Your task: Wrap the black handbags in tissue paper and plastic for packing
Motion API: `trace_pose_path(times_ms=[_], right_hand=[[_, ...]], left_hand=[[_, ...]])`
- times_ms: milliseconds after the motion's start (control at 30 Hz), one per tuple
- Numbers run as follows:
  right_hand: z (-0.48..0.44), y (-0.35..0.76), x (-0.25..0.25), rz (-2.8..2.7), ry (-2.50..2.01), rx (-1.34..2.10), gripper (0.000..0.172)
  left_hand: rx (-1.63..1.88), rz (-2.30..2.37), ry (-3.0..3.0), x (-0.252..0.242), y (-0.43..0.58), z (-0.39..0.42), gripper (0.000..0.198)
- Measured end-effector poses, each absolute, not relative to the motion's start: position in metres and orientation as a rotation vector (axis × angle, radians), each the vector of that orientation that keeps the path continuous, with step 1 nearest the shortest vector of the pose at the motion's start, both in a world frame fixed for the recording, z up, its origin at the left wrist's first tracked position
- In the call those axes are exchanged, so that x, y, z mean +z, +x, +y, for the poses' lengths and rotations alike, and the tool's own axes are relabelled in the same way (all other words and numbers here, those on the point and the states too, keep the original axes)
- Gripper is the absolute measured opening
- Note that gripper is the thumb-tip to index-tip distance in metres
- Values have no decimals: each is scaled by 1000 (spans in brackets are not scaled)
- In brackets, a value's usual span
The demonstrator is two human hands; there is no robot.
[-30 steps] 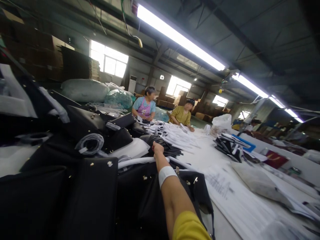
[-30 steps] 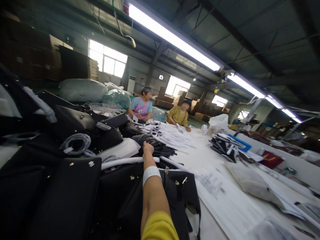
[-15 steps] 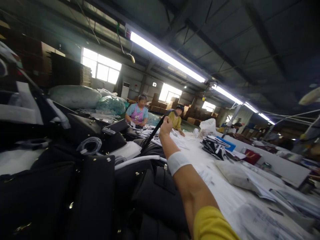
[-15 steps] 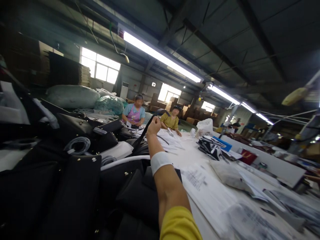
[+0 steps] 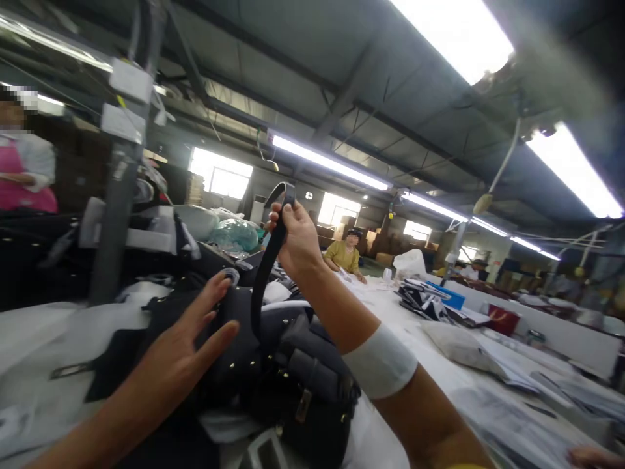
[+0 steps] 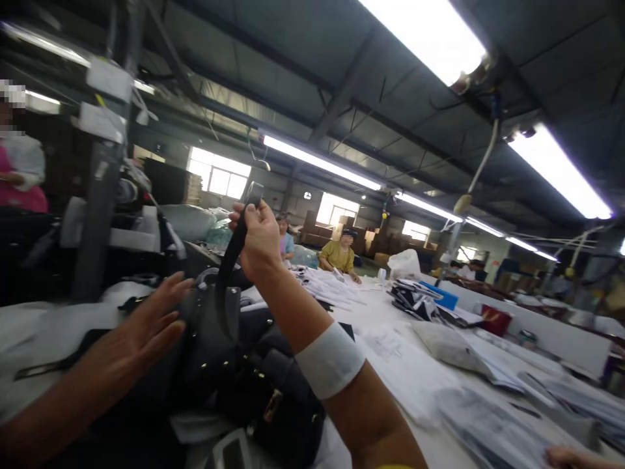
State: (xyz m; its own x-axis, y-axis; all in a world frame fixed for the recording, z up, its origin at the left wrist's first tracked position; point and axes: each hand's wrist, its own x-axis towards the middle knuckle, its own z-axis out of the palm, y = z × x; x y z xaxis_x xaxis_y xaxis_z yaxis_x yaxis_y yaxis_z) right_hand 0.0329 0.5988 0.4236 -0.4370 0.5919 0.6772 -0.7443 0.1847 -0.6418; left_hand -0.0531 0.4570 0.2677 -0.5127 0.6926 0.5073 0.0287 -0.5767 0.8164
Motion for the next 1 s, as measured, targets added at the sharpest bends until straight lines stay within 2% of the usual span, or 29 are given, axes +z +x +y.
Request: trace_pose_path(times_ms=[100, 200, 467, 567, 667, 767, 900, 1000], right_hand=[[524, 40, 410, -1318, 189, 1690, 14], [472, 56, 401, -1372, 203, 1732, 18], [365, 96, 354, -1571, 183, 1878, 52], [330, 103, 329, -1582, 159, 1978, 61], [301, 105, 307, -1655, 150, 2043, 60], [275, 106, 287, -1722, 166, 2120, 53], [244, 120, 254, -1885, 241, 2295, 67], [235, 140, 223, -2095, 159, 2336, 63]], left_hand=[[1882, 1182, 1491, 294, -33, 420, 50], [1787, 1151, 1500, 292, -14, 367, 43], [1699, 1007, 992, 203, 10, 227, 48], [1753, 1064, 939, 191, 22, 183, 54], [1771, 1091, 862, 202, 30, 148, 55], [1860, 1051, 773, 225, 28, 128, 45], [2161, 966, 665, 256, 10, 116, 27], [2448, 944, 549, 273, -7, 102, 21]])
